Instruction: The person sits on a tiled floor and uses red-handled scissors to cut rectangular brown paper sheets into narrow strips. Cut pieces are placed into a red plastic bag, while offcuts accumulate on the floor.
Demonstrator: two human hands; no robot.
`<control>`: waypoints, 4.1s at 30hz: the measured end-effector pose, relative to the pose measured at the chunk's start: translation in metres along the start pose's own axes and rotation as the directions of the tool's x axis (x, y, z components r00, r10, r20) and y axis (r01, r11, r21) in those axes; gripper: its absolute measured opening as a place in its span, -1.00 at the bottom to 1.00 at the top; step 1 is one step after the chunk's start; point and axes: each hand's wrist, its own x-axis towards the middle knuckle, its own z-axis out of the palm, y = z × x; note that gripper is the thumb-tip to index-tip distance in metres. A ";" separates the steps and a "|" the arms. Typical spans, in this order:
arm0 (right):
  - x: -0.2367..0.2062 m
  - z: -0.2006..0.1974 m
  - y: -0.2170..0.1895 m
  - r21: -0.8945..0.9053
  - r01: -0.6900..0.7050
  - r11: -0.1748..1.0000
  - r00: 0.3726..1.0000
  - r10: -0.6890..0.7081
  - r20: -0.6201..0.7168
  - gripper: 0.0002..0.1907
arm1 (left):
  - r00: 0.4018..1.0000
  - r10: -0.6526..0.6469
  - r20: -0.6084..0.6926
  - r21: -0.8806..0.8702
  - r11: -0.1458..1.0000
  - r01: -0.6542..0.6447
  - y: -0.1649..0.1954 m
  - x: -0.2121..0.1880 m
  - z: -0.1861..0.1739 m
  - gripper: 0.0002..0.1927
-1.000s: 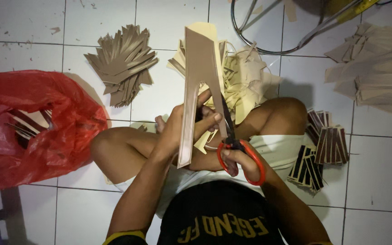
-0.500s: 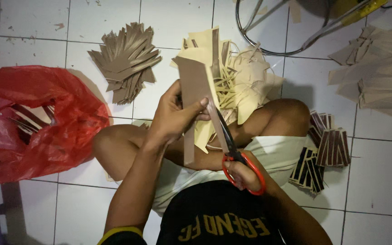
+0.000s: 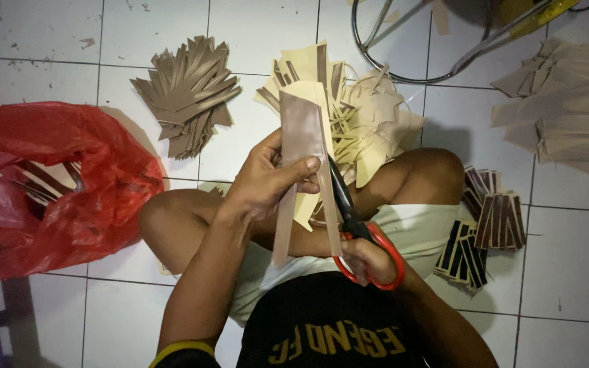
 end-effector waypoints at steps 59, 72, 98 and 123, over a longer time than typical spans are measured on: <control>0.004 0.007 -0.038 -0.171 0.118 0.978 0.990 -0.129 -0.059 -0.71 | 0.992 0.061 -0.108 0.155 0.987 -0.044 -0.025 -0.005 0.018 -0.65; -0.007 0.007 -0.072 -0.703 -0.108 0.703 0.974 -0.066 -0.215 -0.72 | 0.981 -0.176 0.083 0.530 0.841 0.106 -0.007 -0.012 0.018 -0.65; -0.024 -0.063 0.038 -0.444 -0.154 0.883 0.704 -0.217 -0.676 -0.63 | 0.244 0.608 -0.756 0.636 0.770 0.052 -0.036 0.053 -0.162 -0.44; -0.009 -0.075 0.047 -0.493 -0.128 0.861 0.760 -0.235 -0.606 -0.64 | 0.974 -0.066 -0.215 0.221 0.969 0.114 -0.063 0.135 -0.038 -0.55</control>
